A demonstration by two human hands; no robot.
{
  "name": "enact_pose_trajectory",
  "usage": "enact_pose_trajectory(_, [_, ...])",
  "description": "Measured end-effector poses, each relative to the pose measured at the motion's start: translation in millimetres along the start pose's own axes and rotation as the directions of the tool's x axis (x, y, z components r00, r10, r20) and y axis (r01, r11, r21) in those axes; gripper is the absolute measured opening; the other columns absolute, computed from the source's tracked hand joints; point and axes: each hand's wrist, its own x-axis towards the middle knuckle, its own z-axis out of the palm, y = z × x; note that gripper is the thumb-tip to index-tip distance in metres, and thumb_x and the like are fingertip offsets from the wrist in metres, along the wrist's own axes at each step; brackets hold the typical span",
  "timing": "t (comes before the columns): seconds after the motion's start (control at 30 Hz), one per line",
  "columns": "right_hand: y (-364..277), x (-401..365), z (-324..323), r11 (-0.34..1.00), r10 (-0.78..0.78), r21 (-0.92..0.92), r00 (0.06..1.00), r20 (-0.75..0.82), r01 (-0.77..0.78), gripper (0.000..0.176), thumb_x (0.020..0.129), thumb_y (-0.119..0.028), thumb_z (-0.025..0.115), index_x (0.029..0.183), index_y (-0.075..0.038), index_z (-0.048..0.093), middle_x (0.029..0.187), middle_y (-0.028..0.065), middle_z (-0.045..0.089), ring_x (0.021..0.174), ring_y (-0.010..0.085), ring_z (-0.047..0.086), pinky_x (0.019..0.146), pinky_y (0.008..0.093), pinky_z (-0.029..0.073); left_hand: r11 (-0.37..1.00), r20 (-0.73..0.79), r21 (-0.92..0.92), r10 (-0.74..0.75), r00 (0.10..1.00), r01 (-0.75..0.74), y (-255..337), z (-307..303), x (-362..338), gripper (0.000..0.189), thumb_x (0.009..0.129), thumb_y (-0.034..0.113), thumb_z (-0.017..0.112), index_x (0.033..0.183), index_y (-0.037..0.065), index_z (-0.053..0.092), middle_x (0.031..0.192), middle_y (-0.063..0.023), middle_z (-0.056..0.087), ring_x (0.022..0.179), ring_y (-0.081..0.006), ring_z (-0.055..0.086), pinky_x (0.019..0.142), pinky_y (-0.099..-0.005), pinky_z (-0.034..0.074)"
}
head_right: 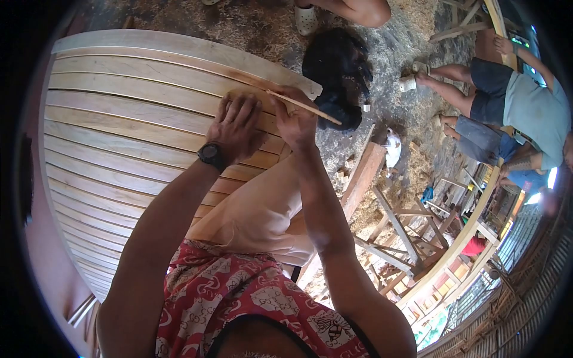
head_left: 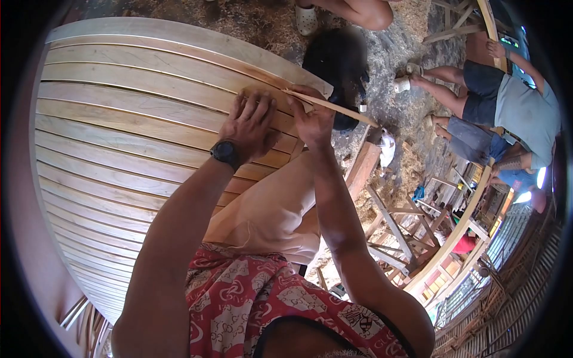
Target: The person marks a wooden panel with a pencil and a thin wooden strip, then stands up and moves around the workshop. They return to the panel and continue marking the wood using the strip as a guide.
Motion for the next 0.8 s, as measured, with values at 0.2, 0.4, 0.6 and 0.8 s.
enact_pose_trajectory(0.2, [8.1,-3.4,3.5,0.999,-0.007,-0.052,1.0,-0.009,0.006,0.012,0.088,0.002,0.076,0.099,-0.002,0.074,0.096,0.0122,0.076,0.089,0.0248,0.075,0.078,0.0338,0.058,1.0,-0.011,-0.01,0.004,1.0,-0.004,-1.3,3.3,-1.6,0.073,0.099,0.054,0.054,0.152,0.004,0.047,0.158,-0.0173,0.042,0.149,-0.037,0.036,0.127,-0.0574,0.017])
enact_pose_trajectory(0.4, [4.3,-3.2,4.1,0.995,0.007,-0.102,1.0,-0.021,-0.01,0.009,0.089,0.0,0.075,0.098,-0.003,0.074,0.093,0.0118,0.077,0.085,0.024,0.076,0.076,0.0332,0.059,1.0,0.031,-0.006,-0.009,0.999,0.01,-0.2,-0.7,0.8,0.075,0.099,0.055,0.054,0.153,0.005,0.045,0.161,-0.0159,0.039,0.15,-0.0369,0.034,0.127,-0.0575,0.018])
enact_pose_trajectory(0.6, [1.3,-2.9,2.4,0.991,-0.018,-0.137,0.999,-0.03,0.013,0.011,0.089,0.001,0.075,0.098,-0.004,0.076,0.093,0.0114,0.077,0.085,0.0241,0.076,0.075,0.0331,0.059,1.0,0.028,-0.013,-0.009,1.0,0.009,0.0,-2.5,1.2,0.076,0.097,0.054,0.055,0.154,0.006,0.044,0.163,-0.0145,0.037,0.151,-0.0364,0.033,0.126,-0.0577,0.018])
enact_pose_trajectory(0.8, [11.1,-5.0,5.6,0.992,-0.014,-0.127,0.999,-0.04,0.009,0.013,0.088,0.002,0.076,0.099,-0.005,0.076,0.094,0.0114,0.076,0.085,0.0249,0.076,0.076,0.0337,0.059,1.0,0.028,-0.008,-0.012,1.0,0.012,-0.1,-0.2,1.2,0.077,0.096,0.053,0.057,0.155,0.006,0.043,0.164,-0.0142,0.035,0.152,-0.0355,0.031,0.126,-0.058,0.019])
